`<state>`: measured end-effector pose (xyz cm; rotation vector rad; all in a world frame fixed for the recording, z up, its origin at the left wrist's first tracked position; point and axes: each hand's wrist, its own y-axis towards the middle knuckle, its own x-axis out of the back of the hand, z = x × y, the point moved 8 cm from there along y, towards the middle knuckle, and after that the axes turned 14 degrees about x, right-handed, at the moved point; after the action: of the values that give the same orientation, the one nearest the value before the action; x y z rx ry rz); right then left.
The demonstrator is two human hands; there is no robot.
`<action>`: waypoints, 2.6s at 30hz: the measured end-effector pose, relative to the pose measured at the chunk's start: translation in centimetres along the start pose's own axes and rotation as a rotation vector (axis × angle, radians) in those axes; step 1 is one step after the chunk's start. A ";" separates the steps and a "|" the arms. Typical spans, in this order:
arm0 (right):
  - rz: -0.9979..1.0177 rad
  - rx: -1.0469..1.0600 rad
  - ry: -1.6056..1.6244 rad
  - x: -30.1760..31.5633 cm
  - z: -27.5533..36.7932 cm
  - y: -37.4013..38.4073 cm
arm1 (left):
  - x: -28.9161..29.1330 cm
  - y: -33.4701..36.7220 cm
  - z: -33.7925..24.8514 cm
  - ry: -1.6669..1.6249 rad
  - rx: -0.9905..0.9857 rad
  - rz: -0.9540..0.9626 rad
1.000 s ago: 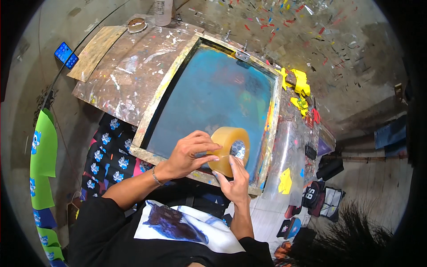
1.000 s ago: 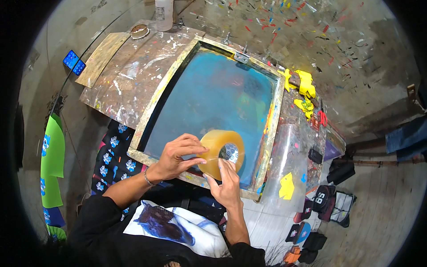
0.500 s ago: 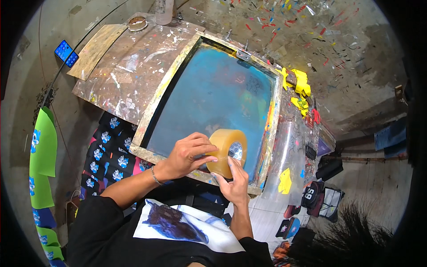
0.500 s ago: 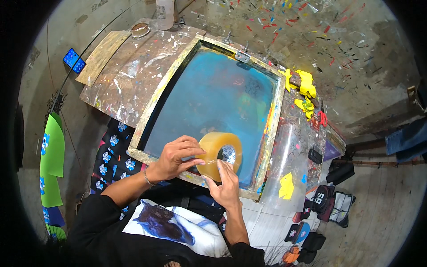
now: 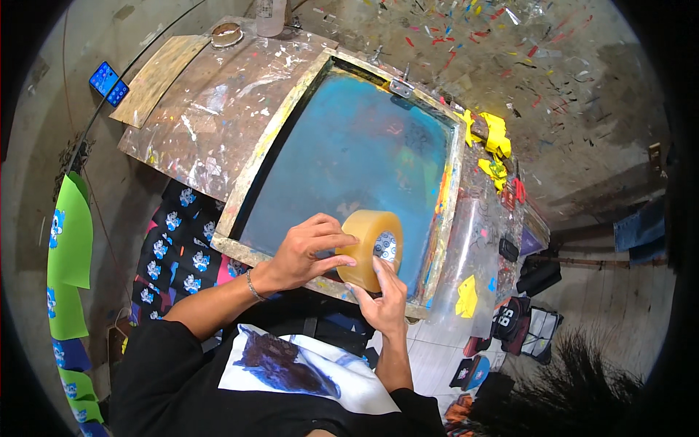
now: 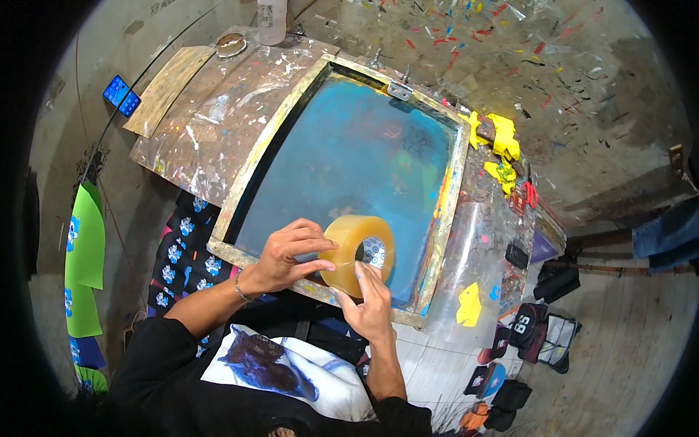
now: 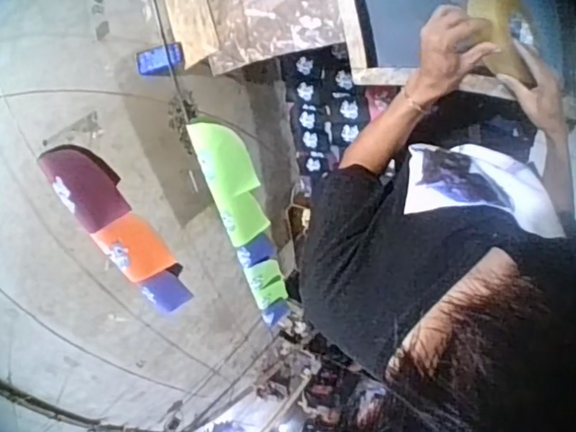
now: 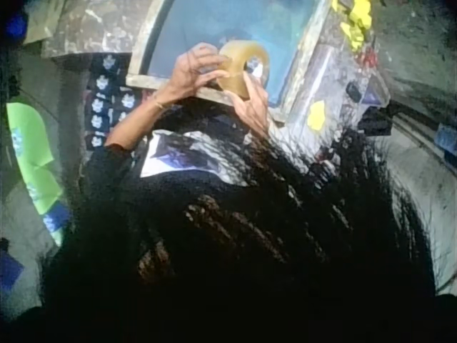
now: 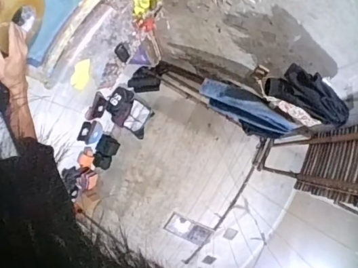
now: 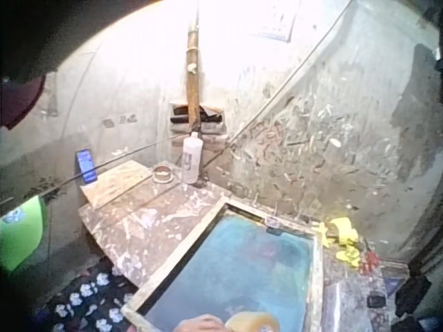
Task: The person tapes the edges of a screen printing frame by pulling strips of clear tape from a roll and pressing them onto the mesh surface by hand.
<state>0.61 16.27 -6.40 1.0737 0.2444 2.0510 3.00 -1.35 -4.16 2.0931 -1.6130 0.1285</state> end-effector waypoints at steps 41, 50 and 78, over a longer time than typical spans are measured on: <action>0.066 0.045 0.043 0.3 0.3 0.5 | -1.4 1.5 -1.6 0.210 -0.282 0.244; 0.033 -0.034 0.024 1.8 -0.9 0.5 | 1.1 2.2 -2.2 0.064 -0.126 0.209; 0.040 0.102 -0.048 1.6 1.0 1.1 | -1.7 1.2 -3.1 0.328 -0.324 0.176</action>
<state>0.26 16.50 -4.31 1.1975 0.3085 2.0643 2.00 1.26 -1.69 1.5937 -1.5010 0.2388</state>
